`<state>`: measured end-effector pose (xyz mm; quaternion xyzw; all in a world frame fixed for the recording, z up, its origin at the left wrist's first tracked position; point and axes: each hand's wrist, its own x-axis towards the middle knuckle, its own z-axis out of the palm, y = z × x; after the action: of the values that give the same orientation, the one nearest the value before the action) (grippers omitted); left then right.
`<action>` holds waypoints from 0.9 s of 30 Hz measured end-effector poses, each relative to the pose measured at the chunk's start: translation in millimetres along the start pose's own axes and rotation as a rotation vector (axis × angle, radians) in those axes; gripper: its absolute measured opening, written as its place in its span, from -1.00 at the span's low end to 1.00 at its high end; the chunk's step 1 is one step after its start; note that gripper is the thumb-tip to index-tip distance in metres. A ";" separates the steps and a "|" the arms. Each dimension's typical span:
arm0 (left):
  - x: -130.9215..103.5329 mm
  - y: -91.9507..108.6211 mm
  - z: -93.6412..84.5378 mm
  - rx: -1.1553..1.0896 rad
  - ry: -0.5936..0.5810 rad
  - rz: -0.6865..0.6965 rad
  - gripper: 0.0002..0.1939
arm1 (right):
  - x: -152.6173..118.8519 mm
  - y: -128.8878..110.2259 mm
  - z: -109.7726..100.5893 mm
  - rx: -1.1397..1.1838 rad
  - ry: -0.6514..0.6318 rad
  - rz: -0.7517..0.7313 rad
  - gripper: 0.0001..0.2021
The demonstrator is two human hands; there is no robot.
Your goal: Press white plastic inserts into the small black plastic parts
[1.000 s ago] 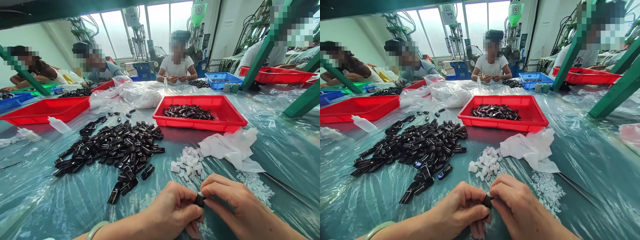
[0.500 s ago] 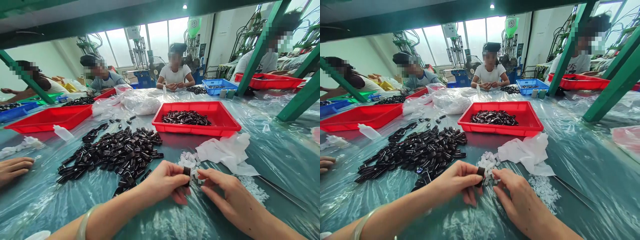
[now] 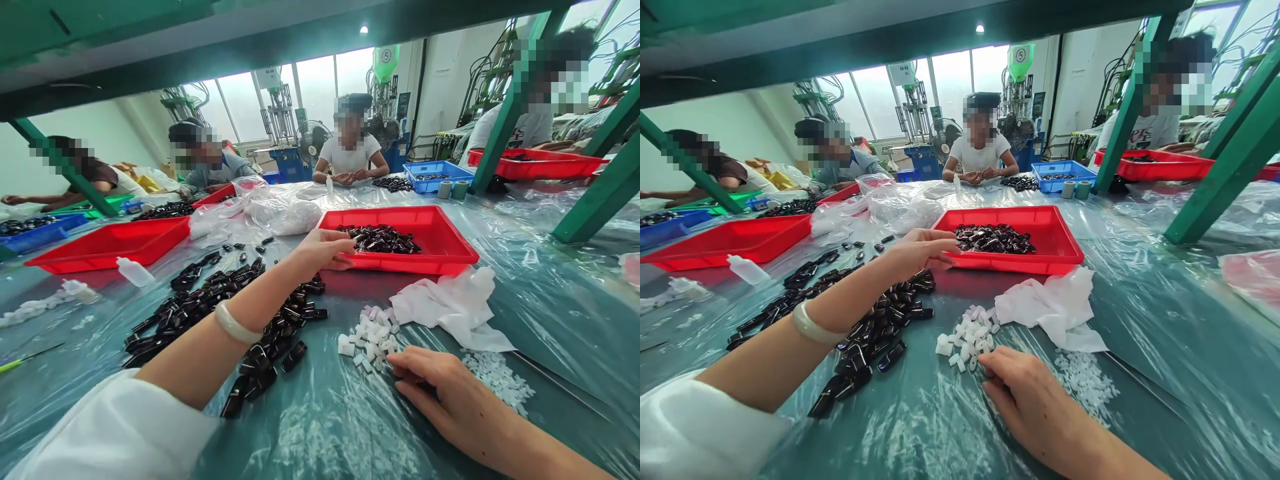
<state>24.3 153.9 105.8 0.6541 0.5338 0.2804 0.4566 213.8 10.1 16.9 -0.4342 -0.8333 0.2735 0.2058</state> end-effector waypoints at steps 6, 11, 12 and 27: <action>-75.9 -40.7 -17.7 0.502 -0.129 -0.045 -0.82 | -0.9 -1.5 -0.8 0.012 -0.020 0.010 -0.86; -126.1 -62.1 -8.0 0.849 -0.047 -0.030 -0.88 | -0.2 -0.2 -0.5 0.016 -0.025 -0.004 -0.84; -129.9 -64.4 -3.8 0.885 -0.046 -0.037 -0.86 | -0.3 0.2 -0.2 0.019 -0.026 -0.005 -0.83; -107.8 -41.7 29.9 -0.359 -0.299 -0.179 -0.70 | -1.4 -0.8 -0.7 -0.019 -0.001 -0.020 -0.84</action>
<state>1.9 42.6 68.7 0.5468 0.4579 0.2293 0.6624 214.5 8.7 17.8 -0.4277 -0.8402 0.2638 0.2039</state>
